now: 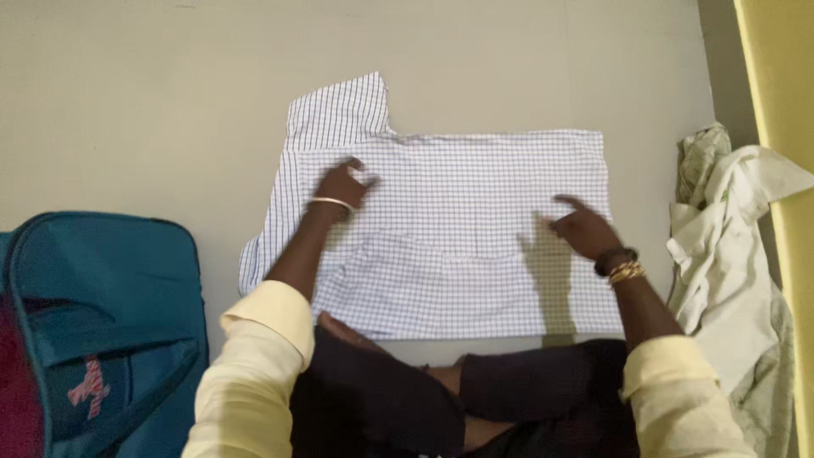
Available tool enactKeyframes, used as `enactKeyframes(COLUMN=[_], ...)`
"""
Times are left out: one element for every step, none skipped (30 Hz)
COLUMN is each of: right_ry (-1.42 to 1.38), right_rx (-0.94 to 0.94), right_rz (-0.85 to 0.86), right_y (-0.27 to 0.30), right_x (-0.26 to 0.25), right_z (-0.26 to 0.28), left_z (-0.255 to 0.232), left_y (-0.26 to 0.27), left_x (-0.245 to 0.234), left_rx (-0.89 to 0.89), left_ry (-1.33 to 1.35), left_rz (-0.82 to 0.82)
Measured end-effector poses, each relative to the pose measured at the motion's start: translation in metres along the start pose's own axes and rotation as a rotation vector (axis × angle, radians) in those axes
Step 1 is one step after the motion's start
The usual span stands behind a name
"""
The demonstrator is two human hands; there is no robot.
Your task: The person folds a shirt on the floor and then places it into a bag.
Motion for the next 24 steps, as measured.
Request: enactKeyframes(right_ry=[-0.141, -0.308, -0.473, -0.372, -0.273, -0.273, -0.22, -0.166, -0.164, -0.117, -0.072, -0.072, 0.012, 0.096, 0.095, 0.049, 0.003, 0.003, -0.06, -0.123, -0.126, -0.173, -0.217, -0.217], right_rx=[0.079, 0.037, -0.002, 0.072, 0.14, 0.135, 0.224, 0.312, 0.312, 0.325, 0.342, 0.346, 0.328, 0.308, 0.317, 0.333, 0.35, 0.359, 0.339, 0.318, 0.317, 0.248, 0.182, 0.185], right_rz=[-0.043, -0.048, -0.045, -0.105, -0.159, -0.143, -0.169, -0.195, -0.183, -0.158, -0.136, -0.125, -0.125, -0.124, -0.116, -0.129, -0.146, -0.143, -0.147, -0.15, -0.163, -0.204, -0.238, -0.243], right_y=[-0.022, -0.043, -0.061, -0.077, -0.087, -0.094, -0.098, -0.101, -0.106, -0.111, -0.116, -0.123, -0.128, -0.134, -0.139, -0.142, -0.142, -0.139, -0.137, -0.131, -0.121, -0.108, -0.093, -0.073], right_x=[-0.016, -0.033, -0.043, -0.057, -0.072, -0.078, -0.088, -0.097, -0.1, -0.102, -0.102, -0.101, -0.103, -0.103, -0.1, -0.098, -0.098, -0.098, -0.1, -0.102, -0.108, -0.116, -0.121, -0.123], right_z=[-0.019, -0.026, -0.027, -0.032, -0.032, -0.021, -0.017, -0.011, 0.0, 0.008, 0.012, 0.015, 0.016, 0.016, 0.013, 0.008, 0.002, -0.004, -0.006, -0.008, -0.01, -0.008, -0.006, -0.01], left_z=[0.021, 0.044, 0.066, 0.078, 0.092, 0.1, 0.106, 0.112, 0.116, 0.118, 0.118, 0.117, 0.121, 0.123, 0.118, 0.112, 0.106, 0.103, 0.099, 0.095, 0.089, 0.081, 0.074, 0.07], left_y=[-0.015, -0.022, -0.021, -0.021, -0.019, -0.021, -0.026, -0.032, -0.039, -0.045, -0.05, -0.055, -0.058, -0.058, -0.06, -0.062, -0.063, -0.059, -0.057, -0.051, -0.046, -0.04, -0.032, -0.02], left_x=[-0.018, -0.045, -0.067, -0.078, -0.088, -0.092, -0.096, -0.099, -0.099, -0.098, -0.097, -0.099, -0.098, -0.095, -0.096, -0.098, -0.098, -0.101, -0.103, -0.104, -0.11, -0.116, -0.119, -0.123], left_rx=[-0.1, -0.203, -0.313, -0.341, -0.373, -0.389, -0.367, -0.345, -0.357, -0.364, -0.368, -0.378, -0.471, -0.564, -0.571, -0.573, -0.569, -0.571, -0.57, -0.568, -0.555, -0.504, -0.459, -0.454], left_ry=[0.143, 0.204, 0.264, 0.361, 0.453, 0.448, 0.53, 0.611, 0.607, 0.644, 0.68, 0.675, 0.725, 0.773, 0.768, 0.677, 0.588, 0.585, 0.633, 0.68, 0.682, 0.801, 0.919, 0.92], left_rz=[0.0, -0.13, -0.259, -0.318, -0.38, -0.386, -0.4, -0.415, -0.414, -0.42, -0.422, -0.418, -0.4, -0.382, -0.373, -0.315, -0.257, -0.248, -0.215, -0.182, -0.182, -0.165, -0.141, -0.138])
Point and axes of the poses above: each hand's wrist, its own y-axis away from the middle knuckle, its own x-axis out of the palm, z = x × y, the point moved 9 cm from there along -y, towards the middle knuckle, and after that the axes turned 1 degree about -x, right-handed, at the moved point
